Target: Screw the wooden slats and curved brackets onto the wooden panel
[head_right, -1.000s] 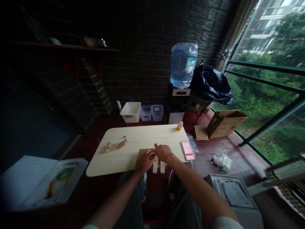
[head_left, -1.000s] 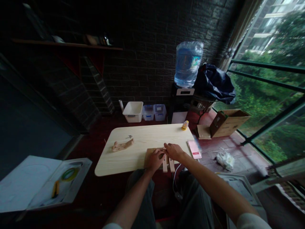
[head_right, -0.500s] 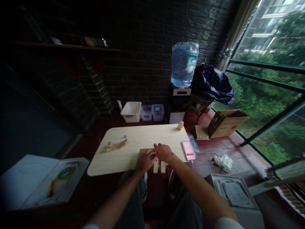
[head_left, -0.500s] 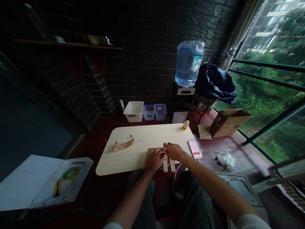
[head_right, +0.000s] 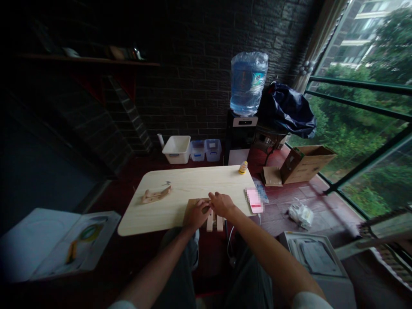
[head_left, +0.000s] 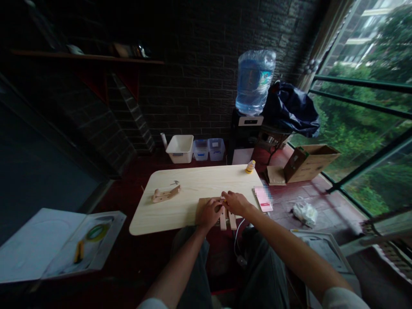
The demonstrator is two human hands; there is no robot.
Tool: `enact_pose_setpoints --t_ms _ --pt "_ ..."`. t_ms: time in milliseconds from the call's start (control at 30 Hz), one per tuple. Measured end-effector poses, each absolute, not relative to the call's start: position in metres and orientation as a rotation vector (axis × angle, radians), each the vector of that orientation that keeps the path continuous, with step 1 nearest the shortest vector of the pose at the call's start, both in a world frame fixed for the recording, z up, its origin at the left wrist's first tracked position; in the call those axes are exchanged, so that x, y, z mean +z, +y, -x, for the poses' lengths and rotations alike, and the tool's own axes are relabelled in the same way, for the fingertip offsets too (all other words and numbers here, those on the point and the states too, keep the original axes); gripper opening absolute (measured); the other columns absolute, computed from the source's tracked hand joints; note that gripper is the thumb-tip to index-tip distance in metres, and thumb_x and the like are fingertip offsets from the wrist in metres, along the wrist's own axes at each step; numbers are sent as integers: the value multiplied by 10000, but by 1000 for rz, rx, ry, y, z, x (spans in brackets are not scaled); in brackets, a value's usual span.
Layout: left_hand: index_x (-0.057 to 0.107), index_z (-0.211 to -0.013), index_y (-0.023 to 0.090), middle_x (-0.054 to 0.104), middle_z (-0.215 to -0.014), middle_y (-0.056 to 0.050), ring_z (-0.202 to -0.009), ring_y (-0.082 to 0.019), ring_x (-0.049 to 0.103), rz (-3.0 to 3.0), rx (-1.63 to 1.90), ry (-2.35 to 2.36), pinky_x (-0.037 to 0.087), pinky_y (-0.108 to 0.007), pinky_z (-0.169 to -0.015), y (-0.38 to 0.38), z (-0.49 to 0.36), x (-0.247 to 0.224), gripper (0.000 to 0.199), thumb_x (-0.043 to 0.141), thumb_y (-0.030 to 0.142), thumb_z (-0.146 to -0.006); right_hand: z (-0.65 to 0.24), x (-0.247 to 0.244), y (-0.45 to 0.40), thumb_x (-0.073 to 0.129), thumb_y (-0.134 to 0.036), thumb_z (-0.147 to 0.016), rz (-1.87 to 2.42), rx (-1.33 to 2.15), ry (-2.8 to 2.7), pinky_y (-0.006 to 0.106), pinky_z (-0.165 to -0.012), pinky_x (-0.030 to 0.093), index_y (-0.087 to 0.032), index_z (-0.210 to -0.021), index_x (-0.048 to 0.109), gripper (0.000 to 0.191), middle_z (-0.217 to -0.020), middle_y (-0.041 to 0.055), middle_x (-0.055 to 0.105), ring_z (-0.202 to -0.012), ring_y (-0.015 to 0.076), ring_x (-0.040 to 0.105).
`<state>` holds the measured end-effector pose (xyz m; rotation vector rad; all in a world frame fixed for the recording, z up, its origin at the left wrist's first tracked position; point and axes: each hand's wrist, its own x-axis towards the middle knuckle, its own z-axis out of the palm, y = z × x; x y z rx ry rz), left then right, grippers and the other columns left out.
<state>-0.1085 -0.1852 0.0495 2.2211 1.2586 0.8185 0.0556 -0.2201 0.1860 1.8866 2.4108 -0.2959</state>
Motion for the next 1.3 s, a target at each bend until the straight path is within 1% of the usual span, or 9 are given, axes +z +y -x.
enact_pose_setpoints --t_ms 133,333,433,500,600,733,867,1033,1300 --pt "752 -1040 265 686 -1146 -31 -1058 -183 650 -2201 790 1276 502 -319 -996 -188 109 55 171 634 331 -936 -59 188 -218 381 -358 -1051 -1907 -295 2383 337 -820 484 -200 -1229 574 306 -1108 154 740 -1024 272 714" --pt "753 -1053 252 680 -1139 -46 -1066 -179 651 -2157 827 1255 519 -309 -970 -186 104 50 179 623 298 -938 -90 180 -227 488 -400 -1000 -2220 -484 2536 292 -759 458 -218 -1103 641 259 -983 92 765 -910 223 716" --pt "755 -1038 254 684 -1098 -50 -1057 -179 654 -2142 875 1203 530 -318 -963 -183 103 45 169 623 270 -933 -107 154 -245 510 -445 -977 -2528 -925 2599 279 -666 465 -209 -1085 639 290 -838 44 742 -725 185 694" --pt "755 -1029 246 682 -1082 -52 -1050 -181 654 -2130 894 1182 533 -325 -961 -181 101 42 163 627 263 -929 -113 133 -260 536 -512 -948 -2706 -1388 2555 277 -608 478 -199 -1159 610 385 -864 41 734 -677 179 691" --pt "747 -1020 229 672 -1073 -54 -1043 -177 649 -2128 903 1181 524 -315 -960 -180 99 40 157 622 261 -931 -115 105 -280 638 -565 -868 -2835 -1908 2418 278 -591 488 -194 -1181 620 486 -944 62 734 -753 200 710" --pt "735 -992 223 664 -1061 -53 -1007 -173 644 -2156 882 1267 514 -298 -930 -182 93 41 147 603 262 -940 -110 79 -297 747 -578 -771 -3020 -2456 1953 254 -566 474 -197 -1131 675 529 -1012 73 736 -790 198 699" --pt "712 -944 204 662 -1034 -60 -996 -178 633 -2269 721 1332 493 -290 -911 -177 89 50 121 594 227 -926 -103 59 -303 799 -532 -735 -2996 -2803 1640 232 -561 456 -195 -1078 706 490 -974 47 737 -744 160 674" --pt "682 -892 214 668 -995 -54 -930 -175 629 -2336 558 1336 470 -267 -835 -171 91 61 80 606 191 -885 -94 47 -309 828 -495 -702 -2945 -3094 1318 219 -562 448 -197 -1059 709 479 -914 30 742 -725 146 671" --pt "664 -898 199 684 -938 -58 -901 -195 629 -2299 574 1413 461 -296 -833 -179 83 62 59 638 180 -849 -86 36 -313 808 -520 -704 -2952 -3186 1128 216 -550 442 -222 -1080 694 493 -854 26 742 -735 163 685"
